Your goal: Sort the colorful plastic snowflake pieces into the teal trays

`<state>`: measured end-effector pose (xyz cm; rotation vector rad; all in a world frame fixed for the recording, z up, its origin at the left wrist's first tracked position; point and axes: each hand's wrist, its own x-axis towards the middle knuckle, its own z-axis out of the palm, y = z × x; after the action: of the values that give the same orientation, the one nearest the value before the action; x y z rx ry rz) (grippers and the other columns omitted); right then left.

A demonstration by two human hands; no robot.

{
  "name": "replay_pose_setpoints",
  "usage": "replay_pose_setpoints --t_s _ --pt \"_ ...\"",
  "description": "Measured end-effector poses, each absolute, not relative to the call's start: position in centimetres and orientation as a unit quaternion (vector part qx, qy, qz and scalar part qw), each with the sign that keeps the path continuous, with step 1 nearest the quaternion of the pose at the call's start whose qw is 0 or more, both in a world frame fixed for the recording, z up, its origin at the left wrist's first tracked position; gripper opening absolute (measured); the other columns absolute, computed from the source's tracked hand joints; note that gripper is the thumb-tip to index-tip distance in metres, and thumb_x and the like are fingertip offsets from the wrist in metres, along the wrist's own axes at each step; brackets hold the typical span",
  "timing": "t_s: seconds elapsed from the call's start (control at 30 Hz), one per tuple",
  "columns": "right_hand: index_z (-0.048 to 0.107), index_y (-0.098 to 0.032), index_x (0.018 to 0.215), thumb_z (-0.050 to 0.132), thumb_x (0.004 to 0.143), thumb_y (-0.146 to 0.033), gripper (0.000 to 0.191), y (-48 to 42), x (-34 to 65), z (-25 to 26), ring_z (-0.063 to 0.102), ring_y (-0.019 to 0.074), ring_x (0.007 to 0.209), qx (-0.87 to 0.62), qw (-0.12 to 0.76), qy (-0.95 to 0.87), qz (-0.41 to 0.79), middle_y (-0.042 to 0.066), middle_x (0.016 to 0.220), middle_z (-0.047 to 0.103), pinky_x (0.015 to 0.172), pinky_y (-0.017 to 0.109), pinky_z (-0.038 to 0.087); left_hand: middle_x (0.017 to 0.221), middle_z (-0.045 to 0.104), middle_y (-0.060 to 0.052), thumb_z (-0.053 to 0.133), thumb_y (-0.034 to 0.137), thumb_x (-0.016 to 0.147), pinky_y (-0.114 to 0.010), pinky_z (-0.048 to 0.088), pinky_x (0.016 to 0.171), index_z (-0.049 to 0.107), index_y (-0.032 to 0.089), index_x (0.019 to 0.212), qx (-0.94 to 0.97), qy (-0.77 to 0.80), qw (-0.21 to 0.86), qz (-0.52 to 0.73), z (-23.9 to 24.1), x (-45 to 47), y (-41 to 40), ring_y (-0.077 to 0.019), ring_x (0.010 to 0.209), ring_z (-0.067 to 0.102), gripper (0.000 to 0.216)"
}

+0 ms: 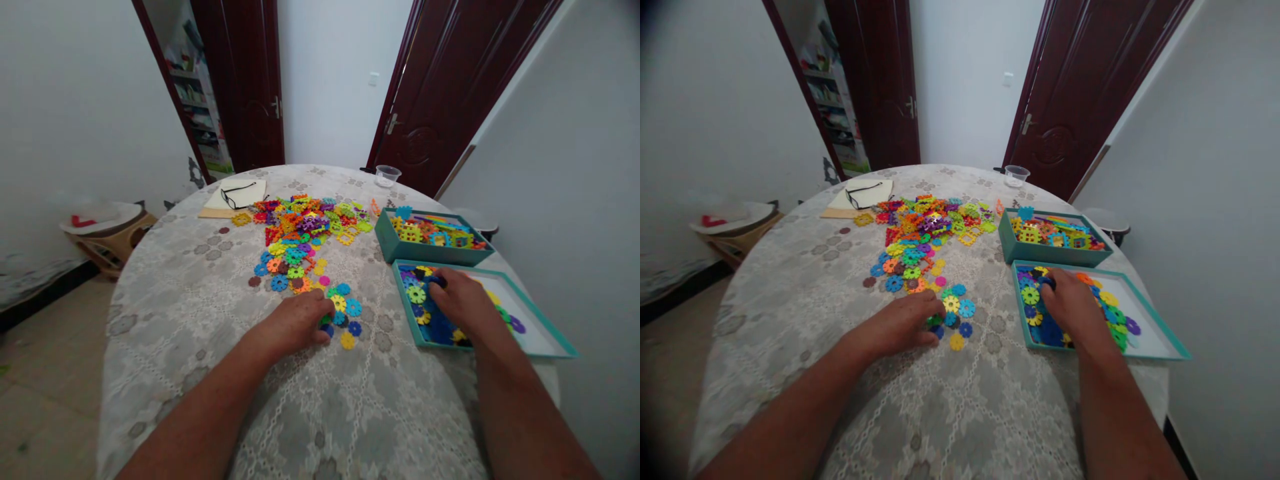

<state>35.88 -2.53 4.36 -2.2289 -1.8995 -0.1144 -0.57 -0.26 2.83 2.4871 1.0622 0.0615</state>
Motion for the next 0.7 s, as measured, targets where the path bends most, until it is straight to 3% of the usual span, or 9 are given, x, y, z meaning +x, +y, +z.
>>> replay_pose_setpoints --t_s 0.1,0.2,0.33,0.43,0.57,0.7 --pt "0.066 -0.015 0.118 0.051 0.096 -0.036 0.034 -2.8 36.1 4.2 0.065 0.0329 0.099 -0.782 0.115 -0.603 -0.106 0.019 0.113 0.067 0.083 0.042 0.049 0.115 0.064 -0.003 0.075 0.031 0.086 -0.029 0.047 0.085 0.065 0.028 0.112 0.897 0.384 0.216 0.025 2.7 -0.3 -0.1 -0.0215 0.105 0.064 0.029" --pt "0.063 -0.015 0.124 0.051 0.098 -0.036 0.036 -3.0 33.9 4.1 0.062 0.0344 0.110 -0.742 0.186 -0.628 -0.141 0.020 0.120 0.064 0.092 0.046 0.049 0.117 0.063 -0.004 0.070 0.030 0.089 -0.031 0.048 0.087 0.063 0.026 0.112 0.893 0.397 0.206 0.040 2.6 -0.1 0.2 -0.0219 0.106 0.063 0.025" --pt "0.063 -0.020 0.120 0.052 0.098 -0.029 0.026 -3.7 28.2 3.0 0.061 0.0307 0.116 -0.619 0.250 -0.744 -0.024 0.016 0.120 0.064 0.101 0.045 0.050 0.124 0.060 -0.008 0.067 0.029 0.091 -0.034 0.049 0.093 0.061 0.024 0.120 0.885 0.423 0.182 0.071 1.9 0.3 0.5 -0.0234 0.111 0.061 0.030" --pt "0.057 -0.020 0.135 0.054 0.098 -0.029 0.038 -4.4 24.3 1.4 0.058 0.0287 0.127 -0.556 0.230 -0.793 0.097 0.016 0.139 0.057 0.104 0.043 0.050 0.126 0.059 -0.009 0.064 0.028 0.092 -0.035 0.050 0.096 0.060 0.023 0.124 0.880 0.436 0.168 0.083 1.4 0.7 0.6 -0.0245 0.113 0.061 0.033" --pt "0.041 -0.021 0.154 0.063 0.094 -0.039 0.067 -4.2 21.9 -0.2 0.046 0.0338 0.143 -0.558 0.174 -0.798 0.143 0.018 0.160 0.040 0.111 0.050 0.045 0.128 0.061 -0.011 0.062 0.026 0.093 -0.039 0.049 0.102 0.060 0.022 0.126 0.879 0.441 0.161 0.087 0.9 1.0 0.6 -0.0259 0.118 0.060 0.033" --pt "0.048 -0.022 0.149 0.063 0.094 -0.038 0.059 -3.1 21.5 -0.2 0.054 0.0309 0.134 -0.554 0.155 -0.803 0.154 0.016 0.153 0.047 0.108 0.045 0.046 0.129 0.063 -0.010 0.063 0.024 0.093 -0.039 0.047 0.106 0.059 0.024 0.129 0.881 0.432 0.164 0.101 0.3 1.3 0.6 -0.0257 0.123 0.058 0.036"
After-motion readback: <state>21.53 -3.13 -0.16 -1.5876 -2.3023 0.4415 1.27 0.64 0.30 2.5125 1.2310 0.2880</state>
